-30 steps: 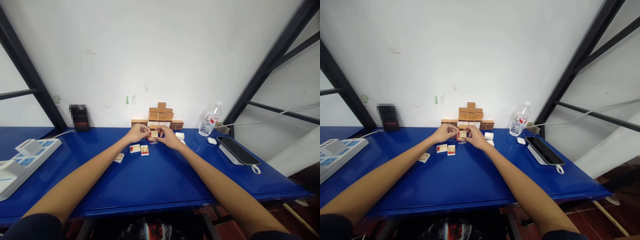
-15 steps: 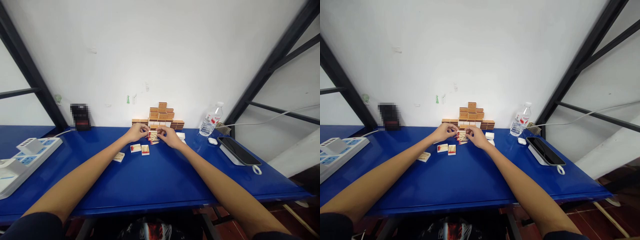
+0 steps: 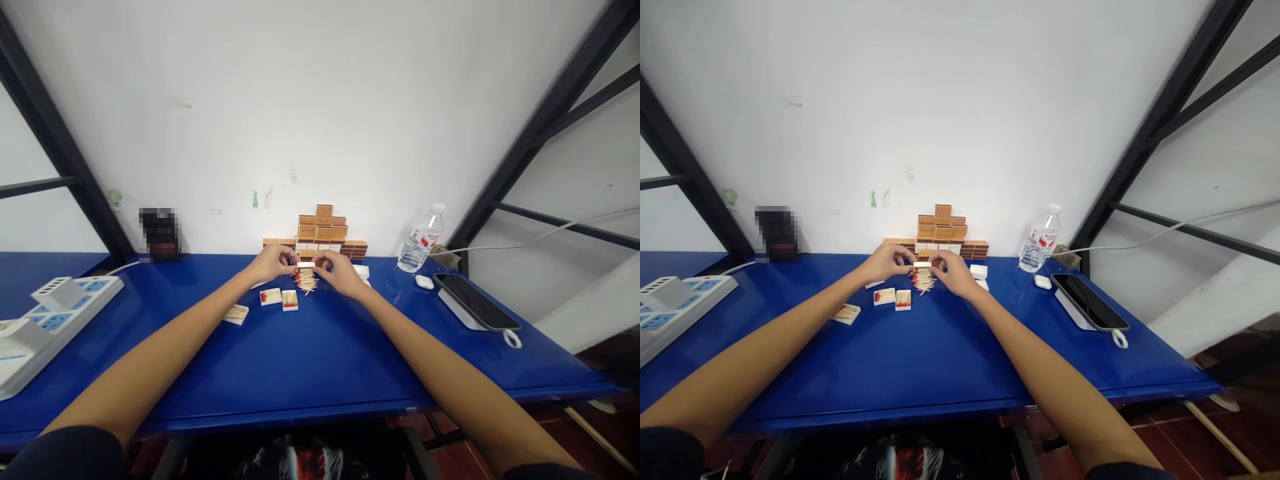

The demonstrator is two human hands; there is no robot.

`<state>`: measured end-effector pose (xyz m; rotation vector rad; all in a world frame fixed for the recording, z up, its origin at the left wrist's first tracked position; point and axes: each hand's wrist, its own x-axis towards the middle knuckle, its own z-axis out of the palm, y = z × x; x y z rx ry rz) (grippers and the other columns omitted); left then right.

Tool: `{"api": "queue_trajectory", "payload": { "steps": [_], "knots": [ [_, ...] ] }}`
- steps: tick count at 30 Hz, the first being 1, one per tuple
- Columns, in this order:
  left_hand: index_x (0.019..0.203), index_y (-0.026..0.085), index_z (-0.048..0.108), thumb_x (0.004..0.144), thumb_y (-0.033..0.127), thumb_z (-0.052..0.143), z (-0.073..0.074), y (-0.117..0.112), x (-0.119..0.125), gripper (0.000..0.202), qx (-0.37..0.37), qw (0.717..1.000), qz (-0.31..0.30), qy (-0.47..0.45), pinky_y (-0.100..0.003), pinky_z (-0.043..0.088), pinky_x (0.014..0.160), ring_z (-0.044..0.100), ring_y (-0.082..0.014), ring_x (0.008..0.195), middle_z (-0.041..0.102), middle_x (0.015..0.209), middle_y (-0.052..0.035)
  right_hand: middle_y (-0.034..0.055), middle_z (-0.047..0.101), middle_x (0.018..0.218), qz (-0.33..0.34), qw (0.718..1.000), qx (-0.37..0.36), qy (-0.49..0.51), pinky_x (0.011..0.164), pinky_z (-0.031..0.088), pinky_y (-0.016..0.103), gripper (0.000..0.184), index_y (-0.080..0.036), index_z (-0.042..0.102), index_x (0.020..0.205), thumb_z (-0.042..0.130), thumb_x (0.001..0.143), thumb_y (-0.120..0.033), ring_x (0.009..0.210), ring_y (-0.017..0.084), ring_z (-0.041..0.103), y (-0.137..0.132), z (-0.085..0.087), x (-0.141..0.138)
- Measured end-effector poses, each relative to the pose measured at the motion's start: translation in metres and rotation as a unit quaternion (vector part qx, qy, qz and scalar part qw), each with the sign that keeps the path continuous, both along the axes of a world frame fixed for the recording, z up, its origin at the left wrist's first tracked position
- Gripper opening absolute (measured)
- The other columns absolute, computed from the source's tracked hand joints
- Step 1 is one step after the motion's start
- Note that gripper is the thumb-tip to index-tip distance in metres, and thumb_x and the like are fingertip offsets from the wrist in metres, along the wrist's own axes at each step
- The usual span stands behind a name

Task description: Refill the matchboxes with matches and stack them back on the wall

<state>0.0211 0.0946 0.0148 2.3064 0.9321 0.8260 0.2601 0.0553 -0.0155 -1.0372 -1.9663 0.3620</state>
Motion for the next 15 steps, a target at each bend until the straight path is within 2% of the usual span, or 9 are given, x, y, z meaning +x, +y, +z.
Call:
{"api": "queue_trajectory", "payload": {
  "steps": [10, 13, 15],
  "knots": [
    [0.094, 0.013, 0.080, 0.072, 0.026, 0.079, 0.005, 0.000, 0.001, 0.026, 0.006, 0.998, -0.027, -0.049, -0.022, 0.043, 0.056, 0.059, -0.0116, 0.060, 0.075, 0.077, -0.0060, 0.0013, 0.065, 0.079, -0.029, 0.998, 0.053, -0.016, 0.072, 0.047, 0.030, 0.012, -0.020, 0.067, 0.100, 0.064, 0.089, -0.024, 0.071, 0.017, 0.060, -0.010, 0.007, 0.000],
    [0.097, 0.012, 0.079, 0.074, 0.027, 0.079, 0.007, -0.001, 0.003, 0.028, -0.012, 0.997, -0.023, -0.078, -0.023, 0.047, 0.059, 0.061, -0.0124, 0.063, 0.076, 0.081, -0.0072, 0.0019, 0.068, 0.079, -0.042, 0.998, 0.038, -0.011, 0.069, 0.048, 0.030, 0.016, -0.019, 0.068, 0.102, 0.065, 0.089, -0.028, 0.068, 0.017, 0.059, -0.012, 0.013, 0.003],
    [0.099, 0.013, 0.079, 0.076, 0.029, 0.079, 0.009, -0.003, 0.004, 0.029, -0.019, 0.997, -0.015, -0.077, -0.023, 0.048, 0.061, 0.063, -0.0128, 0.065, 0.076, 0.082, -0.0074, 0.0048, 0.072, 0.088, -0.042, 0.999, 0.018, 0.017, 0.070, 0.050, 0.031, 0.020, -0.019, 0.069, 0.101, 0.066, 0.088, -0.034, 0.069, 0.017, 0.060, -0.011, 0.017, 0.008]
  ]
}}
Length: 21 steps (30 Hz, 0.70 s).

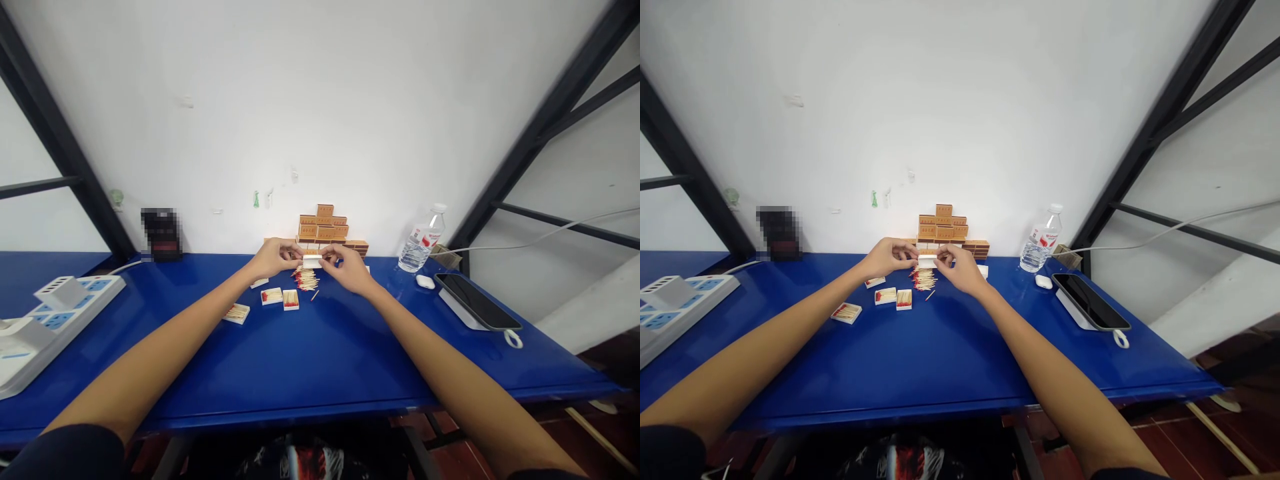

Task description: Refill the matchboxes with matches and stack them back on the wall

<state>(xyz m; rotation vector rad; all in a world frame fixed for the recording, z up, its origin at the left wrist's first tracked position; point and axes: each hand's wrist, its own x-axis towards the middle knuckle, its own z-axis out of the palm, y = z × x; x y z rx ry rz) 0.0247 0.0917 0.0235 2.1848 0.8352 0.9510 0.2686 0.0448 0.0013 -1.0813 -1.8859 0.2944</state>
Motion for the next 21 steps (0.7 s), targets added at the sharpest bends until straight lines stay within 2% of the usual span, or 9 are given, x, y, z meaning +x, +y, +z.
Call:
{"api": "queue_trajectory", "payload": {
  "steps": [3, 6, 10, 13, 17, 21],
  "knots": [
    [0.098, 0.014, 0.079, 0.078, 0.032, 0.078, 0.004, -0.004, 0.001, 0.027, 0.005, 1.000, 0.015, 0.024, -0.023, 0.047, 0.059, 0.063, -0.0128, 0.064, 0.077, 0.085, -0.0076, 0.0094, 0.074, 0.094, 0.001, 0.997, -0.035, 0.064, 0.069, 0.052, 0.033, 0.032, -0.016, 0.070, 0.099, 0.071, 0.084, -0.044, 0.071, 0.017, 0.062, 0.004, 0.008, 0.019],
    [0.095, 0.015, 0.080, 0.080, 0.034, 0.077, 0.007, -0.008, 0.001, 0.025, 0.011, 0.998, 0.005, 0.064, -0.023, 0.045, 0.056, 0.062, -0.0131, 0.062, 0.077, 0.082, -0.0073, 0.0096, 0.074, 0.086, -0.009, 0.992, -0.093, 0.082, 0.065, 0.051, 0.031, 0.039, -0.014, 0.072, 0.094, 0.075, 0.078, -0.050, 0.072, 0.018, 0.062, 0.006, 0.019, 0.052],
    [0.094, 0.016, 0.081, 0.081, 0.035, 0.077, 0.006, -0.009, 0.000, 0.024, -0.013, 0.994, -0.034, 0.101, -0.024, 0.047, 0.058, 0.066, -0.0153, 0.066, 0.078, 0.082, -0.0083, 0.0075, 0.074, 0.077, -0.023, 0.977, -0.211, -0.012, 0.057, 0.045, 0.027, 0.035, -0.013, 0.076, 0.087, 0.074, 0.077, -0.046, 0.063, 0.015, 0.060, 0.002, 0.030, 0.097],
    [0.091, 0.017, 0.082, 0.079, 0.036, 0.078, 0.005, -0.007, -0.002, 0.023, -0.017, 0.991, -0.060, 0.116, -0.025, 0.049, 0.062, 0.068, -0.0167, 0.069, 0.078, 0.079, -0.0081, 0.0061, 0.074, 0.073, -0.026, 0.959, -0.261, -0.104, 0.055, 0.044, 0.026, 0.028, -0.015, 0.079, 0.079, 0.073, 0.076, -0.043, 0.060, 0.015, 0.060, 0.001, 0.029, 0.115],
    [0.085, 0.018, 0.083, 0.076, 0.037, 0.080, 0.009, -0.008, -0.006, 0.021, -0.035, 0.982, -0.089, 0.161, -0.023, 0.045, 0.057, 0.065, -0.0155, 0.065, 0.076, 0.074, -0.0060, 0.0053, 0.072, 0.065, -0.084, 0.945, -0.249, -0.196, 0.054, 0.043, 0.027, 0.020, -0.018, 0.075, 0.067, 0.076, 0.072, -0.037, 0.058, 0.017, 0.060, 0.003, 0.022, 0.121],
    [0.080, 0.019, 0.082, 0.074, 0.038, 0.080, 0.015, -0.013, -0.006, 0.020, -0.035, 0.977, -0.087, 0.192, -0.023, 0.036, 0.050, 0.058, -0.0125, 0.056, 0.071, 0.065, -0.0029, 0.0032, 0.066, 0.062, -0.115, 0.949, -0.181, -0.229, 0.053, 0.039, 0.027, 0.016, -0.019, 0.075, 0.070, 0.076, 0.074, -0.035, 0.056, 0.016, 0.056, 0.003, 0.024, 0.113]
  ]
}}
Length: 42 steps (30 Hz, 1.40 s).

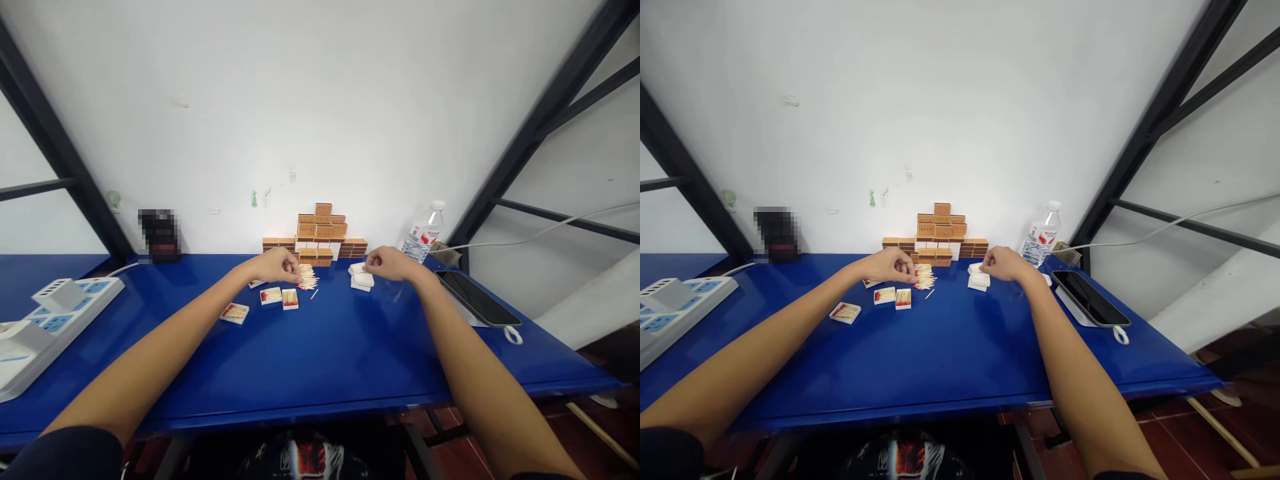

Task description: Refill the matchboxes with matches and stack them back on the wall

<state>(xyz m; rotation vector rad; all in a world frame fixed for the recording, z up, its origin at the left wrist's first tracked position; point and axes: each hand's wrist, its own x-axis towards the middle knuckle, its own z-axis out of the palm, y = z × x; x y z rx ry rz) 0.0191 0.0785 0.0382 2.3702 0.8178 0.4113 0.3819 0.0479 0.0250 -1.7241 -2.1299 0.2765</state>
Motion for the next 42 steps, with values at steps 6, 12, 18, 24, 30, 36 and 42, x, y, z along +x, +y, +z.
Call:
{"api": "queue_trajectory", "payload": {
  "steps": [6, 12, 18, 24, 30, 36, 42],
  "knots": [
    [0.068, 0.018, 0.076, 0.076, 0.034, 0.077, -0.001, -0.010, 0.011, 0.018, 0.074, 0.997, 0.020, 0.005, -0.026, 0.032, 0.050, 0.050, -0.0122, 0.050, 0.063, 0.056, -0.0002, -0.0005, 0.063, 0.073, 0.201, 0.975, -0.031, 0.087, 0.059, 0.041, 0.026, 0.028, -0.019, 0.077, 0.099, 0.076, 0.080, -0.039, 0.062, 0.014, 0.053, -0.014, -0.003, -0.057],
    [0.076, 0.019, 0.077, 0.079, 0.022, 0.071, -0.010, -0.003, 0.012, 0.007, 0.193, 0.978, 0.072, 0.036, -0.026, 0.037, 0.058, 0.060, -0.0162, 0.059, 0.070, 0.066, -0.0027, -0.0011, 0.061, 0.073, 0.261, 0.964, 0.018, 0.054, 0.061, 0.037, 0.025, 0.007, -0.020, 0.076, 0.087, 0.078, 0.083, -0.026, 0.065, 0.014, 0.055, -0.019, -0.029, -0.114],
    [0.086, 0.018, 0.079, 0.085, 0.020, 0.066, -0.028, 0.007, 0.011, 0.013, 0.231, 0.966, 0.109, 0.036, -0.030, 0.046, 0.070, 0.068, -0.0223, 0.076, 0.077, 0.086, -0.0082, 0.0007, 0.065, 0.078, 0.237, 0.968, 0.055, 0.066, 0.064, 0.037, 0.024, 0.006, -0.018, 0.072, 0.087, 0.070, 0.092, -0.017, 0.069, 0.014, 0.056, -0.011, -0.046, -0.131],
    [0.091, 0.020, 0.079, 0.087, 0.014, 0.063, -0.033, 0.009, 0.013, 0.018, 0.252, 0.962, 0.101, 0.036, -0.031, 0.050, 0.085, 0.070, -0.0233, 0.093, 0.078, 0.098, -0.0062, 0.0023, 0.063, 0.085, 0.226, 0.967, 0.109, 0.042, 0.069, 0.037, 0.024, 0.004, -0.018, 0.069, 0.091, 0.069, 0.095, -0.018, 0.076, 0.014, 0.057, -0.003, -0.058, -0.141],
    [0.097, 0.021, 0.077, 0.086, 0.013, 0.061, -0.029, 0.007, 0.012, 0.021, 0.252, 0.959, 0.118, 0.047, -0.028, 0.051, 0.081, 0.070, -0.0196, 0.090, 0.078, 0.098, -0.0037, 0.0010, 0.061, 0.082, 0.208, 0.966, 0.144, 0.058, 0.067, 0.036, 0.025, 0.009, -0.018, 0.067, 0.088, 0.070, 0.095, -0.022, 0.073, 0.014, 0.054, -0.006, -0.053, -0.136],
    [0.085, 0.018, 0.077, 0.079, 0.029, 0.074, -0.030, 0.009, 0.005, 0.014, 0.246, 0.949, 0.176, 0.089, -0.030, 0.050, 0.072, 0.069, -0.0237, 0.083, 0.075, 0.087, -0.0078, 0.0000, 0.059, 0.077, 0.156, 0.973, 0.155, 0.065, 0.065, 0.034, 0.026, 0.007, -0.018, 0.067, 0.087, 0.068, 0.093, -0.019, 0.071, 0.014, 0.052, -0.007, -0.041, -0.123],
    [0.082, 0.020, 0.079, 0.078, 0.029, 0.072, -0.039, 0.015, 0.003, 0.012, 0.222, 0.957, 0.156, 0.099, -0.028, 0.045, 0.065, 0.068, -0.0197, 0.076, 0.075, 0.081, -0.0035, 0.0003, 0.059, 0.077, 0.149, 0.975, 0.150, 0.061, 0.065, 0.033, 0.026, 0.008, -0.018, 0.067, 0.085, 0.068, 0.093, -0.019, 0.071, 0.014, 0.051, -0.007, -0.041, -0.122]
  ]
}}
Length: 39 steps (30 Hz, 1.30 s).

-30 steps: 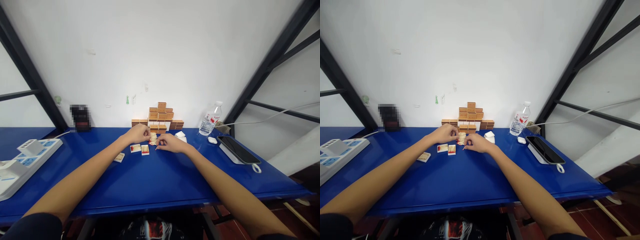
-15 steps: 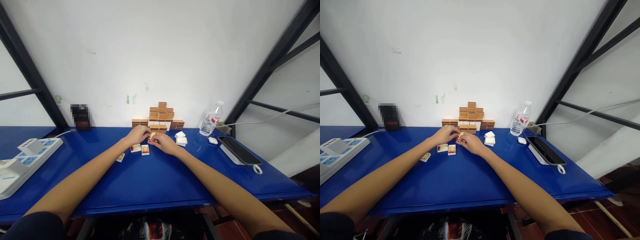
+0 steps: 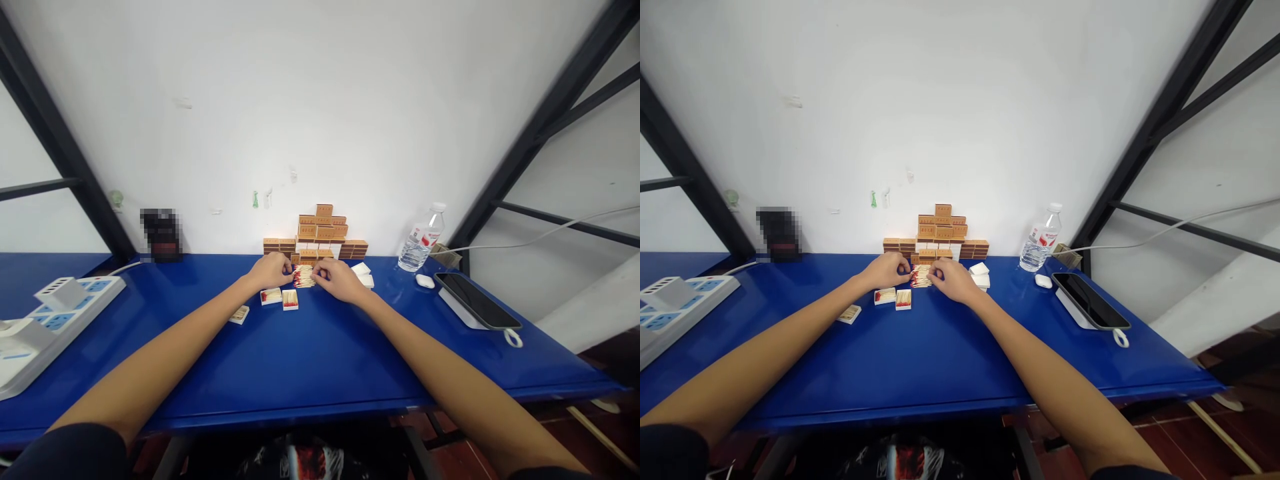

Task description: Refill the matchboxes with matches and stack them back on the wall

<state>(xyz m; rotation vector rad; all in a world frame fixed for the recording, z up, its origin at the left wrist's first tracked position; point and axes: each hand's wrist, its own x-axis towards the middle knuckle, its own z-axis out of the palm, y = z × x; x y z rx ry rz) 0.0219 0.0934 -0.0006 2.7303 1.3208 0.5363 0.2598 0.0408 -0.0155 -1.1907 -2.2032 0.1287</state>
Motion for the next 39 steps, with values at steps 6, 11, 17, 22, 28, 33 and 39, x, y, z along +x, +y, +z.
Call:
{"api": "queue_trajectory", "payload": {
  "steps": [6, 11, 17, 22, 28, 33, 39],
  "knots": [
    [0.080, 0.019, 0.077, 0.082, 0.024, 0.067, -0.005, 0.004, 0.003, 0.011, -0.001, 1.000, -0.023, -0.001, -0.027, 0.043, 0.065, 0.067, -0.0180, 0.075, 0.075, 0.080, -0.0029, 0.0002, 0.060, 0.077, 0.006, 1.000, 0.003, 0.008, 0.066, 0.034, 0.025, 0.007, -0.019, 0.068, 0.085, 0.068, 0.092, -0.019, 0.072, 0.014, 0.052, 0.002, -0.001, 0.001],
    [0.077, 0.019, 0.074, 0.082, 0.021, 0.067, -0.006, 0.004, 0.002, 0.009, -0.002, 1.000, -0.028, -0.003, -0.026, 0.043, 0.063, 0.066, -0.0168, 0.072, 0.074, 0.078, -0.0025, 0.0005, 0.061, 0.078, 0.003, 1.000, 0.002, 0.012, 0.065, 0.034, 0.025, 0.008, -0.019, 0.068, 0.085, 0.069, 0.092, -0.022, 0.071, 0.014, 0.052, 0.005, -0.003, 0.004],
    [0.080, 0.019, 0.073, 0.086, 0.023, 0.067, 0.007, -0.004, 0.005, 0.009, 0.037, 0.999, -0.012, -0.007, -0.028, 0.046, 0.069, 0.066, -0.0198, 0.080, 0.072, 0.086, -0.0054, 0.0003, 0.061, 0.078, 0.000, 1.000, 0.003, 0.019, 0.064, 0.034, 0.026, 0.006, -0.019, 0.069, 0.086, 0.069, 0.092, -0.021, 0.070, 0.014, 0.051, 0.003, 0.001, 0.005],
    [0.088, 0.019, 0.074, 0.089, 0.025, 0.067, 0.018, -0.015, 0.014, 0.009, 0.069, 0.998, -0.001, 0.001, -0.030, 0.048, 0.075, 0.066, -0.0223, 0.089, 0.071, 0.097, -0.0075, -0.0001, 0.061, 0.077, 0.000, 1.000, 0.003, 0.018, 0.064, 0.034, 0.025, 0.006, -0.019, 0.069, 0.086, 0.069, 0.091, -0.022, 0.070, 0.013, 0.051, 0.004, 0.000, 0.005],
    [0.091, 0.019, 0.076, 0.090, 0.025, 0.065, 0.021, -0.012, 0.009, 0.013, 0.058, 0.998, 0.018, -0.001, -0.029, 0.048, 0.075, 0.067, -0.0229, 0.090, 0.073, 0.096, -0.0077, 0.0001, 0.061, 0.077, 0.003, 1.000, 0.006, 0.016, 0.065, 0.035, 0.026, 0.006, -0.018, 0.069, 0.085, 0.069, 0.091, -0.020, 0.069, 0.014, 0.052, 0.003, 0.002, 0.007],
    [0.079, 0.019, 0.078, 0.079, 0.024, 0.070, 0.014, -0.004, -0.001, 0.009, 0.010, 1.000, 0.016, 0.004, -0.028, 0.045, 0.064, 0.067, -0.0195, 0.073, 0.074, 0.079, -0.0045, 0.0007, 0.062, 0.078, -0.001, 1.000, 0.006, 0.015, 0.066, 0.036, 0.026, 0.006, -0.019, 0.070, 0.085, 0.069, 0.090, -0.019, 0.071, 0.014, 0.052, 0.002, 0.002, 0.009],
    [0.088, 0.019, 0.080, 0.078, 0.035, 0.073, 0.002, 0.003, -0.001, 0.021, -0.024, 1.000, -0.015, -0.007, -0.026, 0.045, 0.063, 0.067, -0.0176, 0.071, 0.076, 0.081, -0.0038, 0.0011, 0.062, 0.078, 0.000, 1.000, 0.004, 0.014, 0.066, 0.035, 0.026, 0.006, -0.018, 0.070, 0.084, 0.069, 0.090, -0.019, 0.071, 0.014, 0.052, 0.002, 0.002, 0.008]
  ]
}}
